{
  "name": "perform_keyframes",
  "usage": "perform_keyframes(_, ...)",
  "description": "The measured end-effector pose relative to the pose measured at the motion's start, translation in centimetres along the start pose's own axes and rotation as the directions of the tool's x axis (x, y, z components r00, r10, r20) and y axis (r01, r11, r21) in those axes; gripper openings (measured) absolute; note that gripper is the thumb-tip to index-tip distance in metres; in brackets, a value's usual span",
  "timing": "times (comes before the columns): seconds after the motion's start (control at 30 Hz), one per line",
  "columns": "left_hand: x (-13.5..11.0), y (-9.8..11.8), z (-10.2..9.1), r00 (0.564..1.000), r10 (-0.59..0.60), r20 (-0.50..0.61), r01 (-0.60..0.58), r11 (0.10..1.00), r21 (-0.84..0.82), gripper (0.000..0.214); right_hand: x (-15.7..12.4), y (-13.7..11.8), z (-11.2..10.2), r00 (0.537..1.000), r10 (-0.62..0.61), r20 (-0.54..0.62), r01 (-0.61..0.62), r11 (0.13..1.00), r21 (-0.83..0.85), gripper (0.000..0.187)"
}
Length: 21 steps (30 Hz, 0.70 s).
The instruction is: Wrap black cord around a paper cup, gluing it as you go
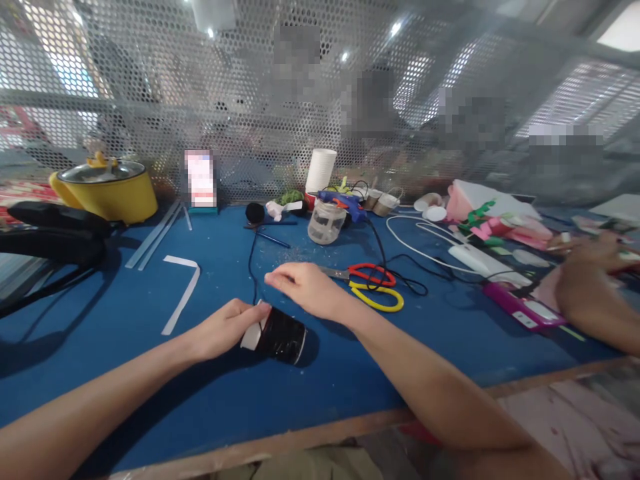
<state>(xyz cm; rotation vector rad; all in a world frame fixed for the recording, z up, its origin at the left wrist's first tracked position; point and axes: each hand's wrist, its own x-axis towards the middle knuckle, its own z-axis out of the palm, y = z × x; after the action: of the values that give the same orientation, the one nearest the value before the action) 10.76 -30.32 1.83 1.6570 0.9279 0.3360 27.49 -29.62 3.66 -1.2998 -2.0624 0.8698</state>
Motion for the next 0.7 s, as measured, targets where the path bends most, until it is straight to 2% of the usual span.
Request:
perform_keyframes(0.07,-0.1,0.3,-0.1,0.999,-0.019,-0.030,0.019,1.000,-0.016,0.048,0.0,0.3,-2.0,0.985,0.030,-0.167,-0.038,0.998,-0.048,0.030)
perform_keyframes(0.13,-0.2,0.4,-0.3,0.997,-0.035,-0.067,0.036,0.999,0.010,0.049,0.2,0.8,-4.8,0.926,0.046,-0.376,-0.057,0.998,-0.018,0.027)
perform_keyframes(0.17,-0.3,0.4,-0.5,0.994,-0.030,-0.101,0.034,0.999,0.040,0.048,0.3,1.2,-6.4,0.863,0.040,-0.503,-0.068,0.997,-0.037,0.026)
perform_keyframes(0.2,-0.3,0.3,-0.5,0.990,-0.018,-0.139,0.029,0.997,0.074,0.048,0.6,1.6,-8.0,0.760,0.029,-0.650,-0.101,0.992,-0.074,0.024)
perform_keyframes(0.23,-0.3,0.3,-0.6,0.983,0.012,-0.185,0.009,0.994,0.113,0.046,1.0,2.2,-9.4,0.683,0.071,-0.727,-0.169,0.984,-0.063,0.021)
perform_keyframes(0.27,-0.3,0.3,-0.7,0.975,0.045,-0.217,-0.013,0.989,0.148,0.045,1.4,2.9,-10.7,0.638,0.180,-0.749,-0.254,0.967,0.016,0.019)
perform_keyframes(0.3,-0.3,0.3,-0.7,0.970,0.071,-0.233,-0.028,0.983,0.181,0.044,1.9,3.7,-11.8,0.637,0.246,-0.731,-0.300,0.952,0.060,0.019)
perform_keyframes(0.37,-0.3,0.4,-0.7,0.964,0.111,-0.242,-0.050,0.968,0.245,0.043,3.1,5.2,-13.2,0.674,0.368,-0.641,-0.365,0.920,0.144,0.026)
perform_keyframes(0.47,-0.5,0.5,-0.8,0.957,0.197,-0.212,-0.114,0.931,0.347,0.041,4.5,6.8,-13.5,0.732,0.511,-0.451,-0.436,0.860,0.267,0.034)
perform_keyframes(0.57,-0.7,0.5,-0.9,0.941,0.305,-0.146,-0.215,0.874,0.436,0.038,5.2,7.4,-13.1,0.748,0.569,-0.341,-0.470,0.817,0.333,0.030)
perform_keyframes(0.7,-0.7,0.2,-1.0,0.931,0.339,-0.134,-0.244,0.853,0.462,0.038,5.3,7.7,-12.3,0.753,0.553,-0.357,-0.440,0.826,0.352,0.023)
